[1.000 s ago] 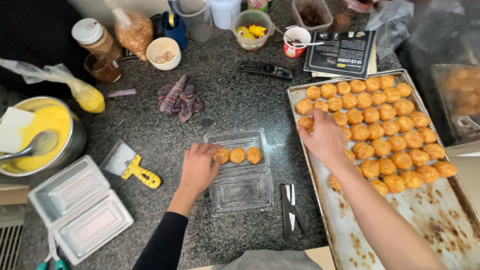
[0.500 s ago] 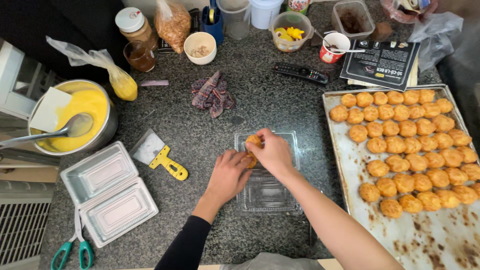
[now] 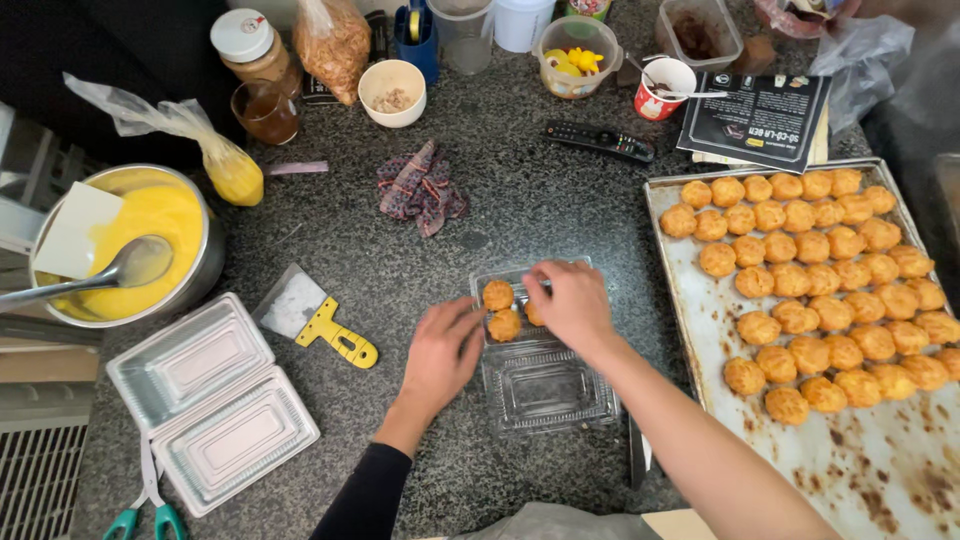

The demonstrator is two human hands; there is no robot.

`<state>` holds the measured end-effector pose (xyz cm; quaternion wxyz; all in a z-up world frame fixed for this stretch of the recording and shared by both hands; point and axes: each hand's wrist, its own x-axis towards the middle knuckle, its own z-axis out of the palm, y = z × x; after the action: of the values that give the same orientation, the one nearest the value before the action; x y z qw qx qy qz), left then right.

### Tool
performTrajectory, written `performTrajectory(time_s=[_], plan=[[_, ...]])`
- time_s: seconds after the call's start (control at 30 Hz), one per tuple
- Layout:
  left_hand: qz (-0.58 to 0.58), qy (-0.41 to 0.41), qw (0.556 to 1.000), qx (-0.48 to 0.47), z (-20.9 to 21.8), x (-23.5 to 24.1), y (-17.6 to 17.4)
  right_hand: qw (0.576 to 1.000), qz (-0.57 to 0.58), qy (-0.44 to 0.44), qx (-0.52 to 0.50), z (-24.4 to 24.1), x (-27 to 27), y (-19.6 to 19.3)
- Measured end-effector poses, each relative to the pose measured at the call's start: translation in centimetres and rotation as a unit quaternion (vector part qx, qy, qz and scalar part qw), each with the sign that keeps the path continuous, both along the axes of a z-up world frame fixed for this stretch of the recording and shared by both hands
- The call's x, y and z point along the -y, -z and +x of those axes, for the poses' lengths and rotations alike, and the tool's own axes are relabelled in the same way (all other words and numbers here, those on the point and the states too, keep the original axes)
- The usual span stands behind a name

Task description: The person places small round pastries from a metal baking tray into clear plastic containers. They then use a handheld stapler to seal the containers and place them on a metal rack. The process is repeated for multiple containers.

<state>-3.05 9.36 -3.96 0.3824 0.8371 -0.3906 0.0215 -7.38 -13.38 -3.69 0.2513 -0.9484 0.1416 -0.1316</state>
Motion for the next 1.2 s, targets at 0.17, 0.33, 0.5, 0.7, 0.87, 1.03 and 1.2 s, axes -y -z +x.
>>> performTrajectory(time_s=[0.17, 0.33, 0.5, 0.7, 0.87, 1.03, 1.2], plan=[[0.026, -0.066, 0.997, -0.042, 1.1, 1.4, 0.1, 0.987, -0.06, -0.081, -0.123, -2.5, 1.7, -1.0], [0.008, -0.053, 0.998, -0.016, 1.6, 4.4, -1.0, 0.994, -0.039, -0.082, 0.056, -4.6, 3.0, -1.6], [-0.002, -0.018, 1.0, -0.017, 1.2, 8.2, -2.5, 0.996, 0.01, 0.047, 0.069, -6.7, 10.6, -2.0], [-0.009, 0.019, 1.0, -0.016, 0.1, 12.3, -3.9, 0.994, -0.03, 0.106, 0.003, -6.2, 20.1, -3.0], [0.027, 0.021, 0.999, -0.031, 0.1, 13.1, -3.8, 0.993, -0.031, 0.046, -0.1, -3.3, 21.9, -1.9], [0.1, 0.001, 0.995, -0.005, 0.2, 10.4, -2.7, 0.972, -0.117, 0.021, -0.202, -1.2, 21.5, -1.3], [0.125, -0.006, 0.992, 0.025, -0.9, 8.2, -1.6, 0.967, -0.137, 0.027, -0.212, -0.9, 20.2, -3.6]])
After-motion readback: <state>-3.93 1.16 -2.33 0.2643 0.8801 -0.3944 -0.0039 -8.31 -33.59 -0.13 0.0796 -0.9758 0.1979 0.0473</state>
